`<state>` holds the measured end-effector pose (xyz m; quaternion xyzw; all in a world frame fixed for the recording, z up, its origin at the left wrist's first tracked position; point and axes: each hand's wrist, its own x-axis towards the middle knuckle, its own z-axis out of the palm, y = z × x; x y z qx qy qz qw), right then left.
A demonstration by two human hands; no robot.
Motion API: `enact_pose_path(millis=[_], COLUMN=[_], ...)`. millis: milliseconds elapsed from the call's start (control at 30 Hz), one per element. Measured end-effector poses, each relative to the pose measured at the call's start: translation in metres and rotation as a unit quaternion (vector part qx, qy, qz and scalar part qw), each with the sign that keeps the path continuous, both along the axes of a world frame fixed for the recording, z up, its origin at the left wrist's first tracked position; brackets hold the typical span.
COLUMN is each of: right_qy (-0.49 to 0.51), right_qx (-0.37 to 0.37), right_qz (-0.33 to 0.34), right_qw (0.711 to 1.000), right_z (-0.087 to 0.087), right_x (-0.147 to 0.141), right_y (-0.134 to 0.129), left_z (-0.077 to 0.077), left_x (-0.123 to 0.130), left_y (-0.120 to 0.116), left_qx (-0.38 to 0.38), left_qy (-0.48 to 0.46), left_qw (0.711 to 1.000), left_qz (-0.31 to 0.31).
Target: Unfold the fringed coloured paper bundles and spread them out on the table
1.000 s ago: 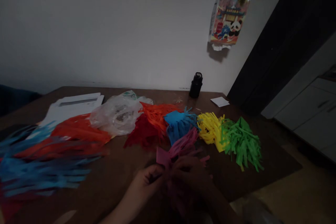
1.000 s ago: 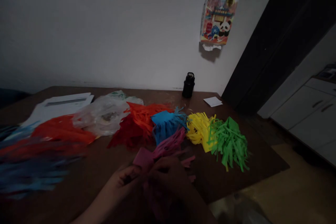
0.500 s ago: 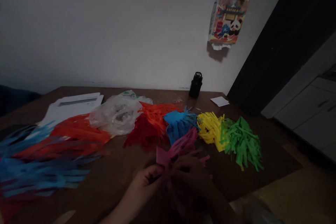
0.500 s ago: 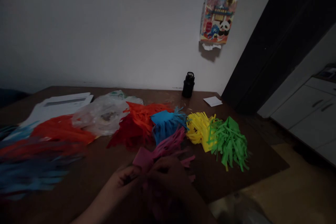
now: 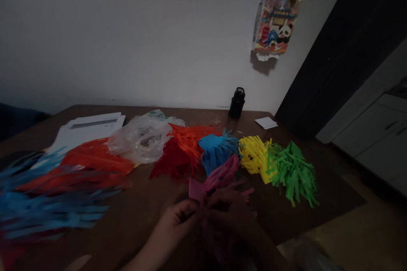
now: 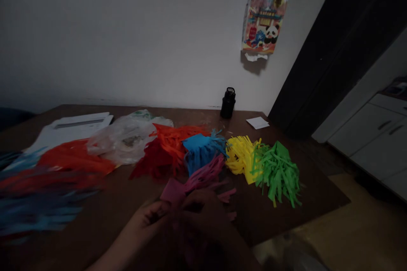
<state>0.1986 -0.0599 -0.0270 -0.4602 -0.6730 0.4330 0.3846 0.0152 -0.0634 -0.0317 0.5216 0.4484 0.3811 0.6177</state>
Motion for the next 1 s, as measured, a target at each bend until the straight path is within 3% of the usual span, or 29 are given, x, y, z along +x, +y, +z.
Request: enact_pose_path(millis=[333,600,1000], right_qy=[0.023,0.036,0.042], right_qx=[-0.031,-0.024,-0.047], right_qz=[0.014,0.016,0.019], right_qw=[0.999,0.999,0.998], right_z=[-0.0018,-0.0045,0.0007], right_x=[0.0017,0.0034,0.0029], right_y=[0.0031,0.0007,0.0012], left_z=[-0.0086,-0.0027,-0.0067], left_x=[0.0003,0.0004,0.0001], left_y=[0.0012,0.0023,0.0010], left_qx=[-0.006,-0.013,-0.006], left_qy=[-0.003,-0.001,-0.005], left_qw=[1.000,1.000,1.000], left_qz=[-0.007,0.008,-0.004])
